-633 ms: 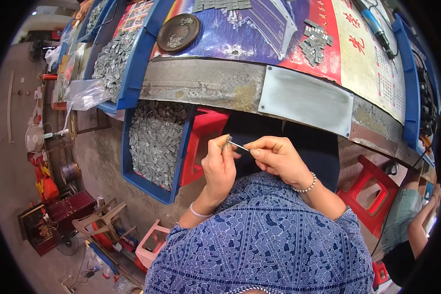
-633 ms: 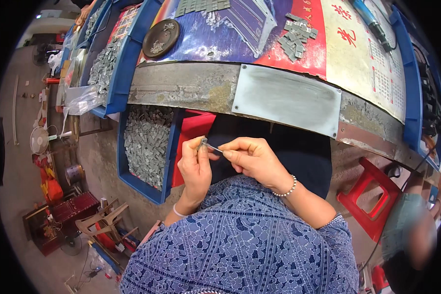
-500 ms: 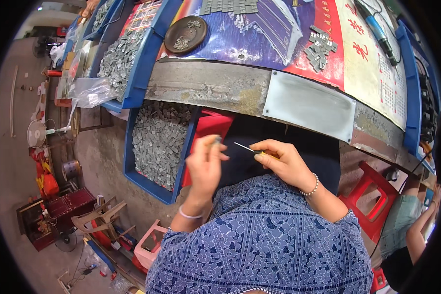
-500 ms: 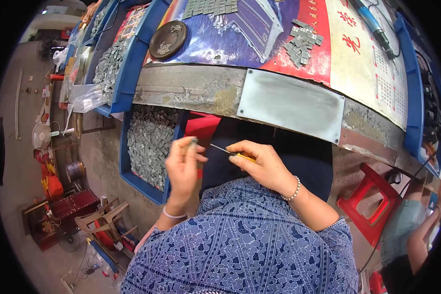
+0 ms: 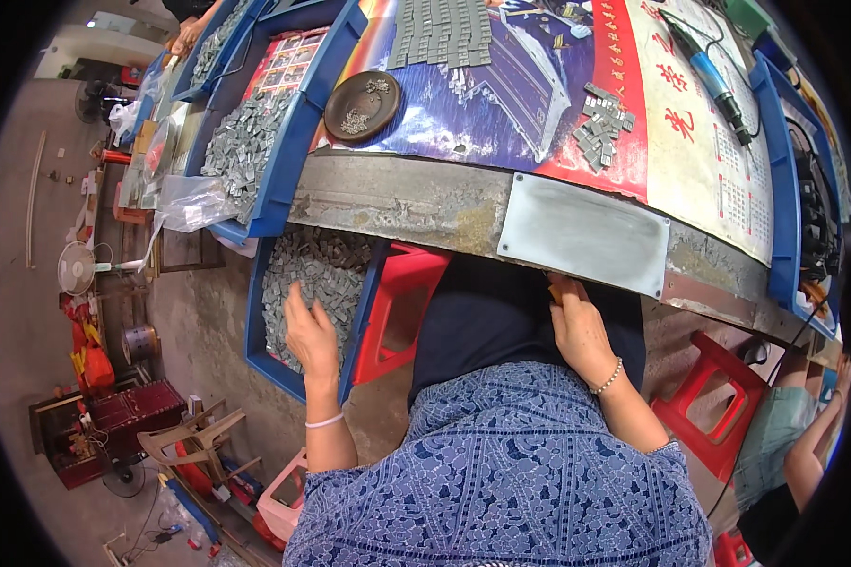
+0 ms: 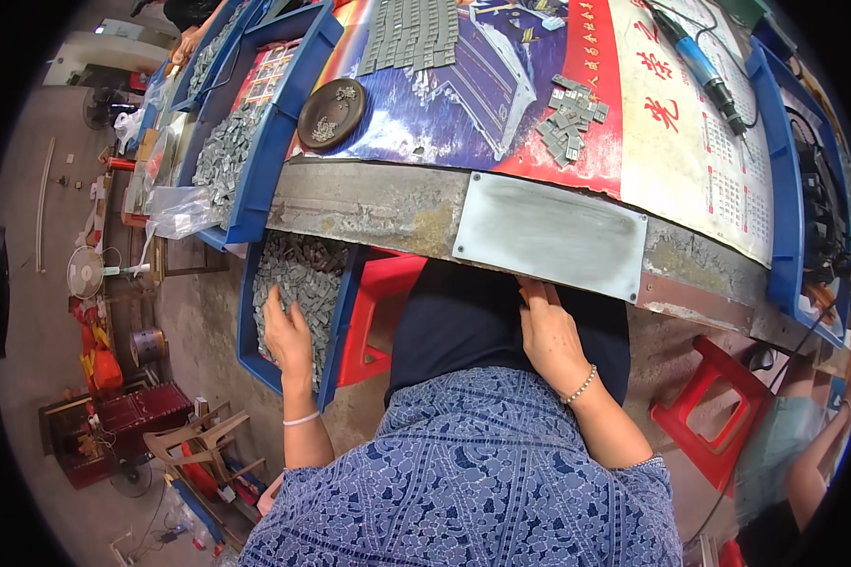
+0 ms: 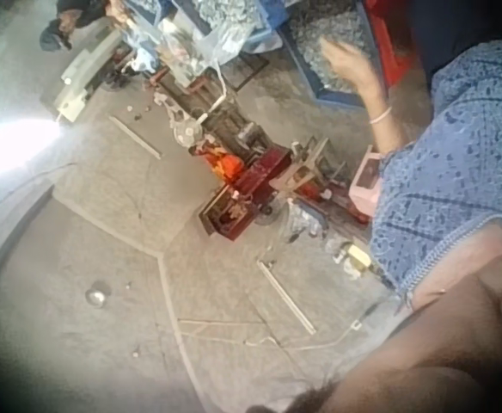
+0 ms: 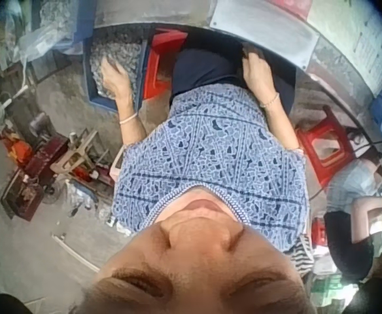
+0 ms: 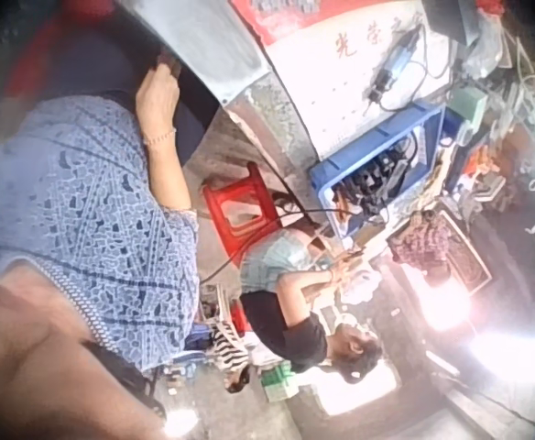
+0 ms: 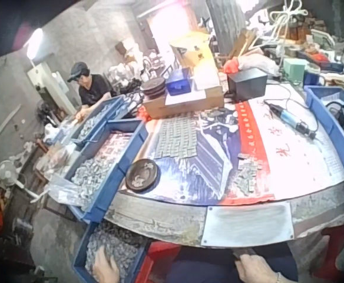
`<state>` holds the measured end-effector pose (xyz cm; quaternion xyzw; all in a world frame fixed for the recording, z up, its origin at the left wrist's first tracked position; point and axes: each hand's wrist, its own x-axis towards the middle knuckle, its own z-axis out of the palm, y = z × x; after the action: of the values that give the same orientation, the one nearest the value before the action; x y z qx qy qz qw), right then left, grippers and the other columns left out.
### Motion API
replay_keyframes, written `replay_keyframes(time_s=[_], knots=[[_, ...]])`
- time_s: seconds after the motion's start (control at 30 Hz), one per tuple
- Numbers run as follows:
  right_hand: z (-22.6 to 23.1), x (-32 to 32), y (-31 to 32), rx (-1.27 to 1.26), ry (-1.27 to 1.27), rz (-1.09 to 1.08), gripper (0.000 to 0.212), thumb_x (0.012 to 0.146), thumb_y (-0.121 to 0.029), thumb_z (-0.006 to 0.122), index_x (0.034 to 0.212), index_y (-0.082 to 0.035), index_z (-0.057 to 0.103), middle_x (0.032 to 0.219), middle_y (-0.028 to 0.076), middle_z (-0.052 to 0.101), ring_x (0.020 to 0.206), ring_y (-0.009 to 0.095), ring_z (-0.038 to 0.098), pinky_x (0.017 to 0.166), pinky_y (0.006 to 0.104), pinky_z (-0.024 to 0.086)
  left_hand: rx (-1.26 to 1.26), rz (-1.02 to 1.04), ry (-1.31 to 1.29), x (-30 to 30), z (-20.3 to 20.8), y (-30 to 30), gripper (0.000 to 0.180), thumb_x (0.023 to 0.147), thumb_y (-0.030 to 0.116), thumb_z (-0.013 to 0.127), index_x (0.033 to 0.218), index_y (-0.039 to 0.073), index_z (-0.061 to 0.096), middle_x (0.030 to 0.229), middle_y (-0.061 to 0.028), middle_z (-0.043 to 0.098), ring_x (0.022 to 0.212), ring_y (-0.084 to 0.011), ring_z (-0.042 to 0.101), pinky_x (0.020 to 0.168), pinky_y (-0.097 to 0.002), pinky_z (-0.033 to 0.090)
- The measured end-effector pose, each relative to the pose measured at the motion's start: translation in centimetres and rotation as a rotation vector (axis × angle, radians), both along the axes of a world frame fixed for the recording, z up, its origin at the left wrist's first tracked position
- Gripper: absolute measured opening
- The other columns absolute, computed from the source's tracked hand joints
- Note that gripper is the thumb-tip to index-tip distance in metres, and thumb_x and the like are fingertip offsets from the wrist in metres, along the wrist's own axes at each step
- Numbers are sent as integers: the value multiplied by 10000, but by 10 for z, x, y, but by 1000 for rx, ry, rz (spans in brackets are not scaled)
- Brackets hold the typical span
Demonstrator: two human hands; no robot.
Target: Assembling small metal and plastic components by fitting them together using a manual hand tool at a workstation.
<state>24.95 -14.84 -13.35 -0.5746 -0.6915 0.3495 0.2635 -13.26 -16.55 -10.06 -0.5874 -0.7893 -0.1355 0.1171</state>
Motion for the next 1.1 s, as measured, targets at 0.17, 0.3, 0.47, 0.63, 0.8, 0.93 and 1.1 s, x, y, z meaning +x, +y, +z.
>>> replay_keyframes(time_s=[0.17,0.3,0.47,0.63,0.8,0.93,1.1], knots=[[-10,0,3,-158,-10,25,442,858,11,508,1295,15,442,1109,280,595,943,456,601,805,481,493,-249,-223,-587,49,8,-26,76,860,22,584,919,1,626,839,-189,648,766,-361,651,680,-418,512],[-7,-2,4,-137,3,64,422,856,6,505,1275,17,454,1107,288,591,948,452,602,811,470,500,-950,-316,-501,45,-28,-96,222,894,244,538,847,39,610,799,-241,641,770,-445,626,667,-540,485],[-11,-2,6,-77,23,126,380,850,-4,509,1227,30,479,1117,281,586,1003,447,580,837,456,497,-1095,-342,-1132,17,-48,-163,267,905,266,592,934,2,614,736,-179,647,740,-235,656,687,-370,503],[-26,-4,7,39,22,163,369,836,6,516,1203,4,475,1060,263,597,933,437,605,788,474,511,-916,-217,-1321,50,-33,-139,213,888,194,619,828,-11,606,656,-88,563,682,-88,535,602,-291,449],[-20,2,4,-43,111,182,355,845,-21,544,1196,4,492,1070,254,599,989,427,589,850,448,494,-437,-190,-1143,89,-74,-122,245,856,159,631,720,-13,520,580,-143,431,560,-107,469,513,-310,377],[-17,8,4,-58,177,138,346,850,-33,558,1188,13,506,1085,248,599,998,419,588,860,428,491,-435,-232,-1098,101,-71,-121,305,854,157,640,1125,20,625,1087,-230,631,1016,-244,641,847,-364,493],[-20,5,5,-44,163,142,336,859,-41,551,1189,14,515,1101,249,595,1013,413,586,872,421,485,-545,-273,-913,104,-69,-78,318,870,187,629,1142,24,628,1113,-224,628,1005,-258,642,819,-366,489]])
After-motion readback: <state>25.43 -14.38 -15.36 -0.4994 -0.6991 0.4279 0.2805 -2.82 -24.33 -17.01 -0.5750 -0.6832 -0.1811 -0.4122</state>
